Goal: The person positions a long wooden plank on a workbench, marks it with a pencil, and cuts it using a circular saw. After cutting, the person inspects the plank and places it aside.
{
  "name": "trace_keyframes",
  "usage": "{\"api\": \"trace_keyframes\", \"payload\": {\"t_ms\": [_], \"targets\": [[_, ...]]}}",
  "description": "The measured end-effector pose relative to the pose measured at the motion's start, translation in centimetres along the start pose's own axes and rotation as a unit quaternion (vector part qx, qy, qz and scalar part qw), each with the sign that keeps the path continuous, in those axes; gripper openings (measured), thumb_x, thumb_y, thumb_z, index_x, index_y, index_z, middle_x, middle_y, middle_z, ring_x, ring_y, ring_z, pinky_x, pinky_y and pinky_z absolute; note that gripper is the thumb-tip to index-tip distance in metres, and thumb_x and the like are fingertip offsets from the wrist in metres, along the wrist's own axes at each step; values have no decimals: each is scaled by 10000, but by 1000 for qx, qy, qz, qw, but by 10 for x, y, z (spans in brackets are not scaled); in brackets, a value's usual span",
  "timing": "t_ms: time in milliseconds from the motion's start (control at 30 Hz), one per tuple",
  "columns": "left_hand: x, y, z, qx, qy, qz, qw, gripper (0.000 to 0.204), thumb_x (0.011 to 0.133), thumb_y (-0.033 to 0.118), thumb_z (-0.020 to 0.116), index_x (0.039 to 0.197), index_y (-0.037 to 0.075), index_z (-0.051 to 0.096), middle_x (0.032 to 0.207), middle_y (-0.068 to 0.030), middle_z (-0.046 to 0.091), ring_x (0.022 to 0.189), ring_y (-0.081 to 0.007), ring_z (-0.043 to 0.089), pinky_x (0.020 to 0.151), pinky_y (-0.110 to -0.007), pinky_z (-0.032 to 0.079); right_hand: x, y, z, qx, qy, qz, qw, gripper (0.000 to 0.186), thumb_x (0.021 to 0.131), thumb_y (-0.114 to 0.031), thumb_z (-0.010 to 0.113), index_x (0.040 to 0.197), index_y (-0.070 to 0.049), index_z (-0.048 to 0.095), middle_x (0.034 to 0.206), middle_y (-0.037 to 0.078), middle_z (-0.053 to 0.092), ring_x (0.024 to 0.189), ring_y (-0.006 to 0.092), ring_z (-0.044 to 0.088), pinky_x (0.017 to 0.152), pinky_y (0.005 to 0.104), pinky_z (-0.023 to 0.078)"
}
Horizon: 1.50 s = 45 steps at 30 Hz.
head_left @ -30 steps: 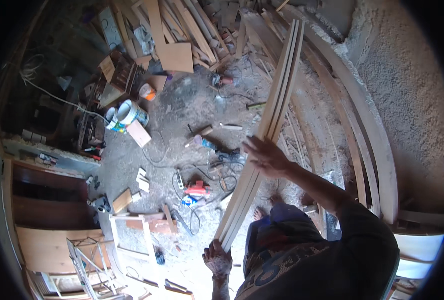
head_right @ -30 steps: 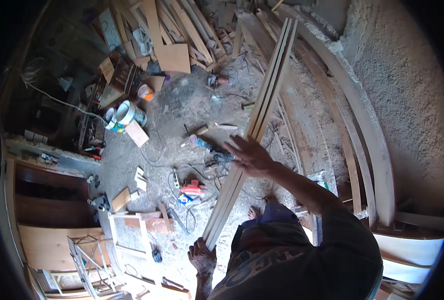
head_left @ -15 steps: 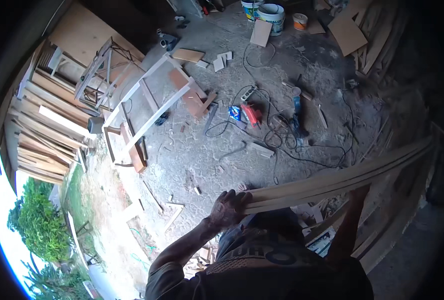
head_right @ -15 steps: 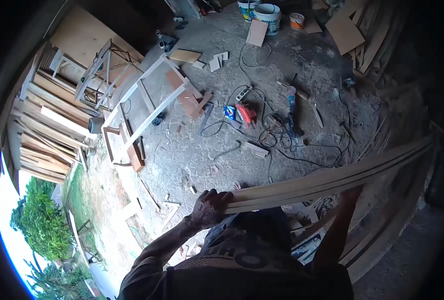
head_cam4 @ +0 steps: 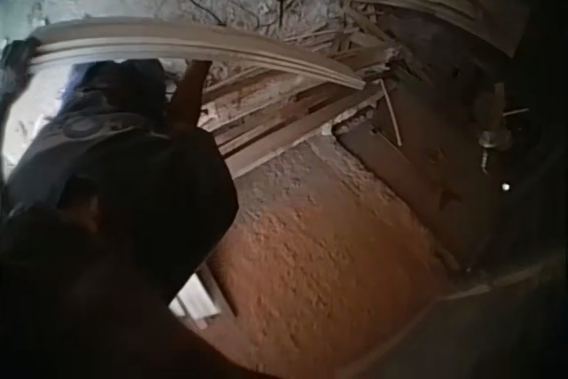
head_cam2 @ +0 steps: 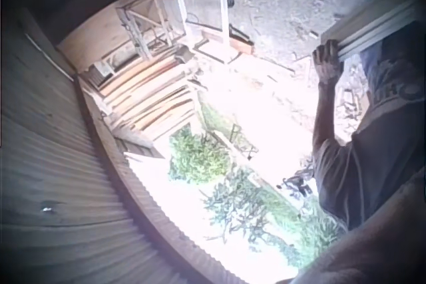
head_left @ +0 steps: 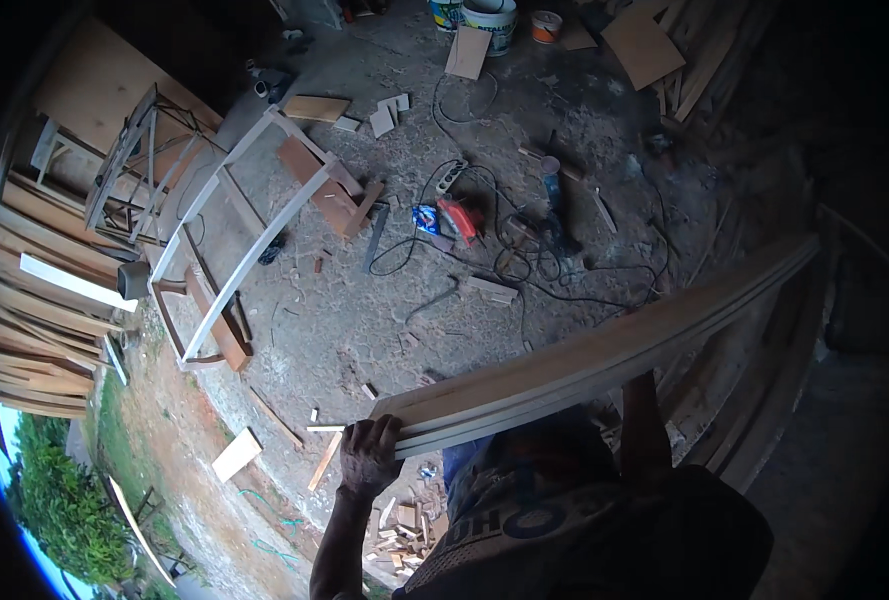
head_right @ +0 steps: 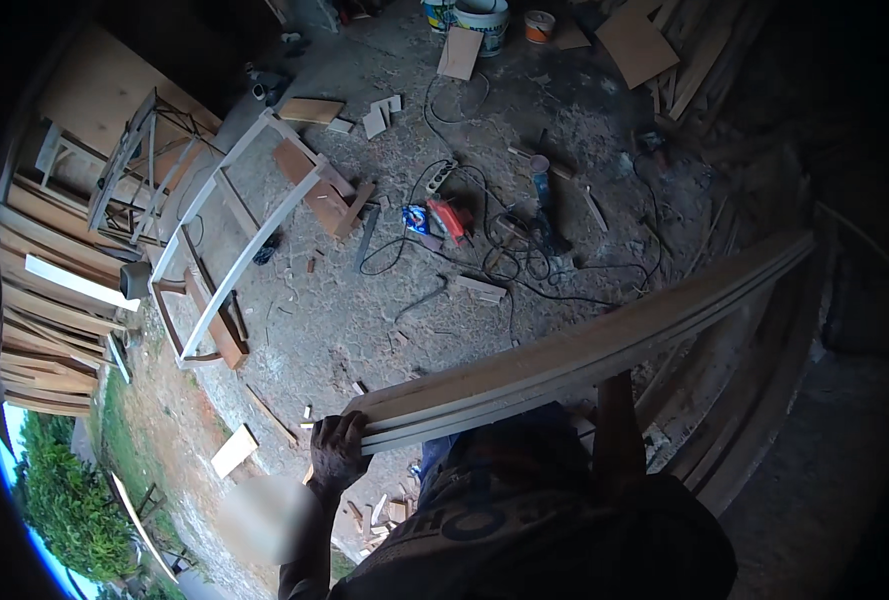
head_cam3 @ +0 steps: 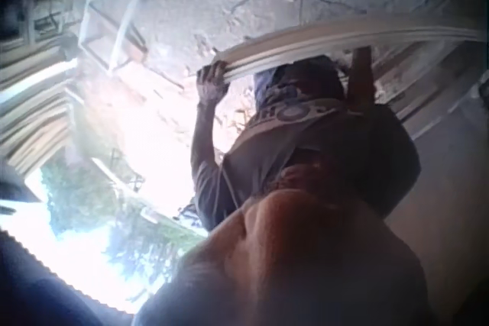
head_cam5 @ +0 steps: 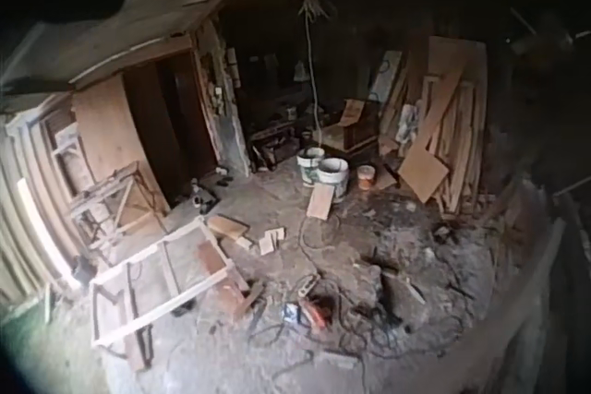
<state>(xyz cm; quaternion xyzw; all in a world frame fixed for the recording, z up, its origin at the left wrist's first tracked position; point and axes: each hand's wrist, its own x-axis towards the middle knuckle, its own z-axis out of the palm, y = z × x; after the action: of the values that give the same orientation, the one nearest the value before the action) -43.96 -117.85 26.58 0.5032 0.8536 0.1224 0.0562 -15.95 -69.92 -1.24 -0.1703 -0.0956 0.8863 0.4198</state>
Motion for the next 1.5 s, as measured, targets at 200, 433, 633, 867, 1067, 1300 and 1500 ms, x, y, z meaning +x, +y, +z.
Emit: {"api": "trace_keyframes", "payload": {"t_ms": [200, 433, 633, 867, 1067, 1300, 1500], "targets": [[-79, -98, -19, 11, -43, -39, 998, 485, 756, 383, 774, 1089, 91, 575, 955, -73, 663, 804, -312, 597, 712, -462, 438, 0, 124, 2, 2, -183, 7, 983, 557, 997, -512, 440, 1351, -90, 525, 1260, 154, 598, 1187, 316, 584, 1031, 470, 478], [-240, -133, -48, 196, 29, -151, 968, 613, 846, 546, 697, 1306, 166, 559, 1188, -80, 664, 1016, -305, 621, 846, -493, 450, -37, 312, 152, 53, -17, 169, 984, 408, 1041, -326, 461, 1332, -45, 516, 1261, 114, 597, 1205, 233, 568, 1029, 389, 471], [-243, -115, -123, 135, 165, -178, 961, 523, 921, 558, 600, 1119, 80, 682, 1154, -123, 694, 980, -322, 640, 845, -481, 457, -38, 404, 201, 66, -130, 252, 957, 461, 1035, -346, 481, 1411, -80, 465, 1379, 92, 538, 1327, 222, 479, 1131, 430, 390], [-305, -156, -105, -285, 431, -602, 608, 501, 969, 120, 620, 1409, -29, 432, 1270, -272, 539, 1037, -288, 604, 958, -459, 511, -46, 525, 297, 57, -172, 291, 939, 443, 1024, -359, 499, 1384, -102, 487, 1314, 100, 562, 1253, 221, 513, 1059, 432, 430], [-322, -160, -123, -350, 275, -498, 744, 719, 1012, 375, 543, 1532, -17, 238, 1585, -195, 281, 1461, -316, 295, 1205, -465, 261, -23, 648, 320, 0, -116, 352, 929, 424, 1021, -363, 499, 1354, -101, 505, 1260, 102, 578, 1183, 219, 535, 995, 422, 445], [-360, -305, -81, -102, 124, -623, 766, 578, 965, 222, 597, 1446, -39, 411, 1453, -230, 450, 1356, -345, 414, 1141, -432, 326, 25, 804, 358, -99, -38, 396, 912, 404, 1017, -368, 499, 1319, -100, 526, 1196, 105, 597, 1102, 217, 560, 920, 411, 462], [-339, -368, -161, 21, 132, -563, 815, 546, 915, 110, 625, 1411, -38, 451, 1362, -235, 523, 1249, -368, 508, 1050, -430, 422, 45, 925, 393, -170, -4, 446, 879, 389, 1014, -372, 499, 1289, -99, 544, 1142, 107, 614, 1032, 216, 582, 856, 401, 477]]}}
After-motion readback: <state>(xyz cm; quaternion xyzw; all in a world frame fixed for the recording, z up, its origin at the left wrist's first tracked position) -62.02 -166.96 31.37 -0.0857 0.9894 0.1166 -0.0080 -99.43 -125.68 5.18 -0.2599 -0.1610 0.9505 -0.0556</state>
